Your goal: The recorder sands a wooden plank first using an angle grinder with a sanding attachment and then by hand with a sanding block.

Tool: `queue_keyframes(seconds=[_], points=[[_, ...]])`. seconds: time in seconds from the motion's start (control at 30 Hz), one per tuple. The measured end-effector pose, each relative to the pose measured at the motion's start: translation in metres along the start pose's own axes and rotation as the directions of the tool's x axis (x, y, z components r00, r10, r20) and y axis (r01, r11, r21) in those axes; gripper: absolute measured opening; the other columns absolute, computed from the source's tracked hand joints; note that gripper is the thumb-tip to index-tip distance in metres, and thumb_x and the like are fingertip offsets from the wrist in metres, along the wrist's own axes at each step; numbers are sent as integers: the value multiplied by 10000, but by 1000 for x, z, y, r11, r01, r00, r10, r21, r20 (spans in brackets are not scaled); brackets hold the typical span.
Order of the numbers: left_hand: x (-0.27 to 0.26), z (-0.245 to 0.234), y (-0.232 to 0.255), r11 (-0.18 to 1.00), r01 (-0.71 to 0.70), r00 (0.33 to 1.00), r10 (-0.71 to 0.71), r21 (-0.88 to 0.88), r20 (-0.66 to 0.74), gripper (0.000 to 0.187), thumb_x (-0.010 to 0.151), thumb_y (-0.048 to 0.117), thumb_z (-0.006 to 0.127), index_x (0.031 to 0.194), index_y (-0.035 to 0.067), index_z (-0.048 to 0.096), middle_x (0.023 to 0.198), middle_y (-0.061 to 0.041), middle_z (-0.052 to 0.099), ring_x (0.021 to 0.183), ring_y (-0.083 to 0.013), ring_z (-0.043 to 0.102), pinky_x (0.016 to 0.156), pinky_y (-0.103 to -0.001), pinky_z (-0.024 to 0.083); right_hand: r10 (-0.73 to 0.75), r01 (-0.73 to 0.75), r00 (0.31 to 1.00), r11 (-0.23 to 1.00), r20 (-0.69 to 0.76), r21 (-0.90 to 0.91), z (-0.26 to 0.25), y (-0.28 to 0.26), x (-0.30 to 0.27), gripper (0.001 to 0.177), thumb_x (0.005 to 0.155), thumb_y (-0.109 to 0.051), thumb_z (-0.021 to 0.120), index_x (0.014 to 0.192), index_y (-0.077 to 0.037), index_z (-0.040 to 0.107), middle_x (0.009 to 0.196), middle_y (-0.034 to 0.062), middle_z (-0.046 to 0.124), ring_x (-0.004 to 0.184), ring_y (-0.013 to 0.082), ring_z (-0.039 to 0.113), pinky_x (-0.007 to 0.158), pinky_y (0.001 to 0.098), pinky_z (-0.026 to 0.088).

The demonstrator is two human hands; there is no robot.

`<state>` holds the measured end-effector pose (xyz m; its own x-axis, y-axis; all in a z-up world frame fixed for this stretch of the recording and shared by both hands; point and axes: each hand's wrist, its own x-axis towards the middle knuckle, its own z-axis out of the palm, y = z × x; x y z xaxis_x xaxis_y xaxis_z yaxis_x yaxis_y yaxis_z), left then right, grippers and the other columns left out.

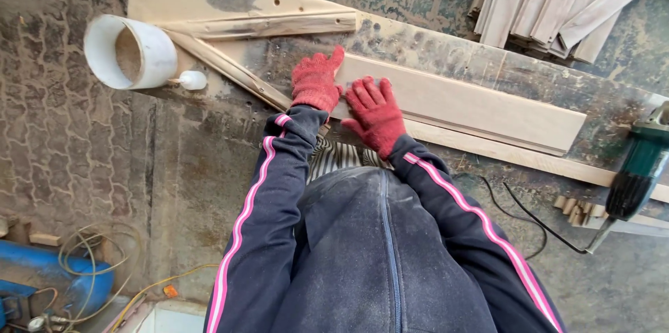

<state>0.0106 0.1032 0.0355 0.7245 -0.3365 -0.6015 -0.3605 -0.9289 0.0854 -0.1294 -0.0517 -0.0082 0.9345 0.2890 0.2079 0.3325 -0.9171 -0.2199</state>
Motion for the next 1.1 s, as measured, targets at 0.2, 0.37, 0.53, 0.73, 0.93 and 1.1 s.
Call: queue_keyframes(seconds=[0.2,0.37,0.53,0.73,0.93,1.1], points=[[3,6,-3,999,-38,999,38,-5,-15,803,905,467,727,1592,357,328,1283,-105,620,1203,-341,608,1025,-522,501,179,-181,981,983,76,13,-56,64,-89,621,974,-603,542,1407,-164,617,1450,114,605,1414,340,476,1180,637,271],[7,12,-5,999,-42,998,42,-5,-44,804,901,462,736,1591,329,345,1281,-112,616,1213,-349,598,1031,-519,487,265,-266,963,964,43,25,-49,72,-97,624,973,-585,563,1371,-110,634,1412,175,606,1388,407,460,1129,658,318],[9,13,-5,999,-35,999,35,23,-13,811,904,474,725,1598,338,328,1287,-115,621,1215,-354,603,1023,-522,494,114,-112,993,990,-16,86,-3,8,-10,649,886,-586,664,1361,-145,638,1386,143,622,1379,378,477,1178,632,277],[12,1,-8,998,-65,998,65,14,13,814,885,498,731,1587,364,344,1296,-98,634,1194,-345,632,998,-522,528,123,-123,992,989,10,77,-27,61,-70,597,970,-598,552,1380,-173,639,1432,114,616,1413,341,477,1200,616,250],[14,6,-13,998,-64,998,64,-5,15,804,856,501,731,1559,396,355,1255,-74,653,1161,-345,647,939,-542,559,186,-182,977,982,102,-50,-59,85,-105,614,1002,-595,474,1402,-146,600,1412,143,596,1398,363,470,1192,613,293],[25,18,-23,995,-103,995,103,9,-10,826,811,552,744,1526,423,350,1222,-56,651,1149,-346,650,916,-554,568,58,-58,998,988,7,143,-13,25,-5,593,1030,-594,441,1364,-137,618,1398,149,596,1387,387,458,1170,621,278]])
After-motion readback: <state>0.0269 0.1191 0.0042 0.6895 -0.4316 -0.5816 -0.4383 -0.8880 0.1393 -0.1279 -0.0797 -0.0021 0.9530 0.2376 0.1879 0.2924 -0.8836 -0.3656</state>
